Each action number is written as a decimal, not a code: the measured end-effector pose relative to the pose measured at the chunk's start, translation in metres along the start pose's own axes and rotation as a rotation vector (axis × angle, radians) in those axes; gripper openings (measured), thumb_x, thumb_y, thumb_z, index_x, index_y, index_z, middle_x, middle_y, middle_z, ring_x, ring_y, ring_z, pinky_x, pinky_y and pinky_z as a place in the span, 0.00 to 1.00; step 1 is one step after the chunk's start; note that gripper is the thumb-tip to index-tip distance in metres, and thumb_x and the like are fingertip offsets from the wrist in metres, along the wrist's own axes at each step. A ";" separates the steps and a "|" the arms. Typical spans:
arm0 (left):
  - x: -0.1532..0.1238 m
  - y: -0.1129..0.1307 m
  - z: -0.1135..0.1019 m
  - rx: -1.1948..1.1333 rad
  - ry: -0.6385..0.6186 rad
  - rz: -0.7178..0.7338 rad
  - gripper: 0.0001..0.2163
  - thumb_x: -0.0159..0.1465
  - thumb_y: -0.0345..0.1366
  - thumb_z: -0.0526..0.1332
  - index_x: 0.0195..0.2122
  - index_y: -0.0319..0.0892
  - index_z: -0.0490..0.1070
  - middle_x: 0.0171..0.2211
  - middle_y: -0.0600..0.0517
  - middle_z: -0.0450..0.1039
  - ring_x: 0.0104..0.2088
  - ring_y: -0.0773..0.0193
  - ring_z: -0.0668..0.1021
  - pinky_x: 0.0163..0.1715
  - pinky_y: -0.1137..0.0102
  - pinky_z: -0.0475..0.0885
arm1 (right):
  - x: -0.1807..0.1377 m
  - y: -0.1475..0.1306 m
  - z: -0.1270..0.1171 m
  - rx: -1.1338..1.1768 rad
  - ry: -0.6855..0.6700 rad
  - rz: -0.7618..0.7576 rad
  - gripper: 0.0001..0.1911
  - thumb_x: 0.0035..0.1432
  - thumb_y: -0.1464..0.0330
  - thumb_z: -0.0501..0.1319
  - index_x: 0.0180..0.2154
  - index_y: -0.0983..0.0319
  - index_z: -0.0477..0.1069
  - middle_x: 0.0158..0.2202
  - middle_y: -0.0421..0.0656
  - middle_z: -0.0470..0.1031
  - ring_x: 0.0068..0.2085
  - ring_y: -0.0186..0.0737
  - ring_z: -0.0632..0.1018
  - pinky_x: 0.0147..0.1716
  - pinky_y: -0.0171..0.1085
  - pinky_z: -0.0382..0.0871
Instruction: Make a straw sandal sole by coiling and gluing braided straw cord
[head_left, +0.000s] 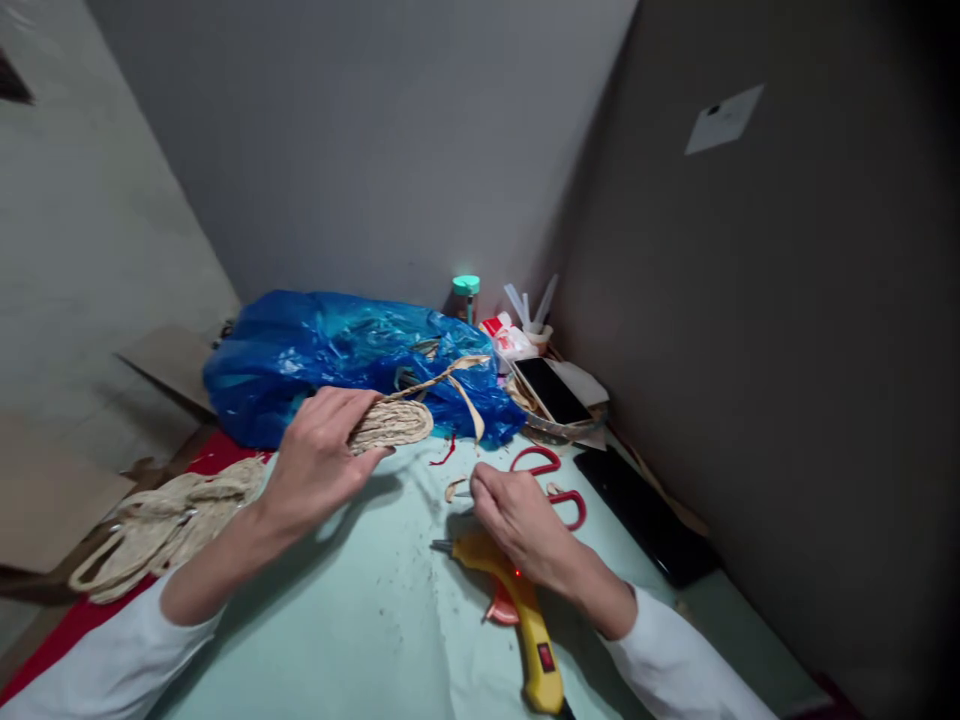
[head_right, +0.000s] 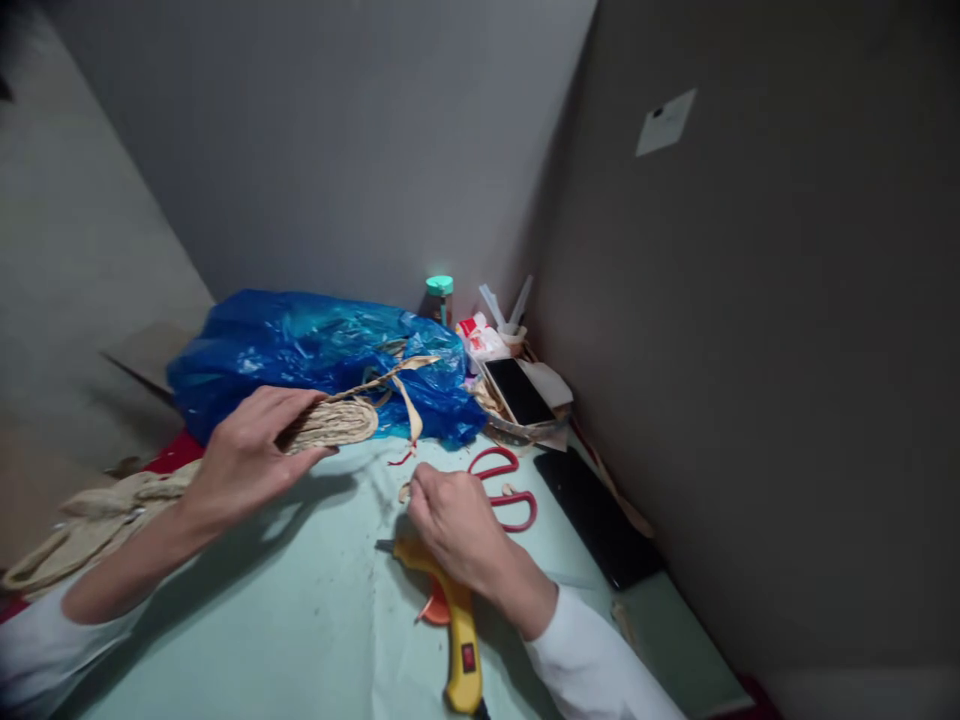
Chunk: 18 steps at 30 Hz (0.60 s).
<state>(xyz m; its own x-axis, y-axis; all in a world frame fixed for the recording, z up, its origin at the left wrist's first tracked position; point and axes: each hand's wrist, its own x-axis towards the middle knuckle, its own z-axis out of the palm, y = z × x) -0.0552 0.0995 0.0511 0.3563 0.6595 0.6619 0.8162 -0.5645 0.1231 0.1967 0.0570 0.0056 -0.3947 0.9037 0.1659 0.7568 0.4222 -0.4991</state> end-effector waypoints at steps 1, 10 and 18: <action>0.000 0.000 0.002 0.004 -0.008 0.012 0.17 0.61 0.39 0.63 0.51 0.41 0.69 0.47 0.42 0.76 0.48 0.47 0.77 0.48 0.52 0.73 | 0.000 -0.002 0.001 -0.027 -0.018 0.004 0.13 0.70 0.62 0.59 0.41 0.67 0.71 0.34 0.41 0.72 0.33 0.33 0.75 0.35 0.36 0.74; 0.006 0.002 0.017 -0.011 -0.035 0.026 0.16 0.62 0.41 0.61 0.49 0.41 0.69 0.46 0.42 0.77 0.47 0.46 0.77 0.47 0.52 0.74 | -0.011 -0.006 -0.008 -0.077 -0.046 -0.156 0.08 0.69 0.68 0.58 0.37 0.67 0.71 0.31 0.39 0.70 0.31 0.33 0.72 0.34 0.34 0.70; 0.003 0.004 0.013 -0.082 -0.019 0.012 0.16 0.59 0.35 0.64 0.49 0.40 0.71 0.45 0.44 0.77 0.45 0.51 0.78 0.46 0.57 0.74 | -0.026 0.047 -0.043 0.072 0.179 -0.170 0.13 0.68 0.76 0.49 0.43 0.64 0.72 0.40 0.47 0.76 0.38 0.38 0.77 0.36 0.34 0.69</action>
<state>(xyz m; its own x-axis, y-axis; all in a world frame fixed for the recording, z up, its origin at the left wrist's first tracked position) -0.0449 0.1051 0.0440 0.3750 0.6611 0.6499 0.7722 -0.6107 0.1756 0.2649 0.0565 0.0142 -0.4098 0.8212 0.3971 0.6457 0.5686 -0.5096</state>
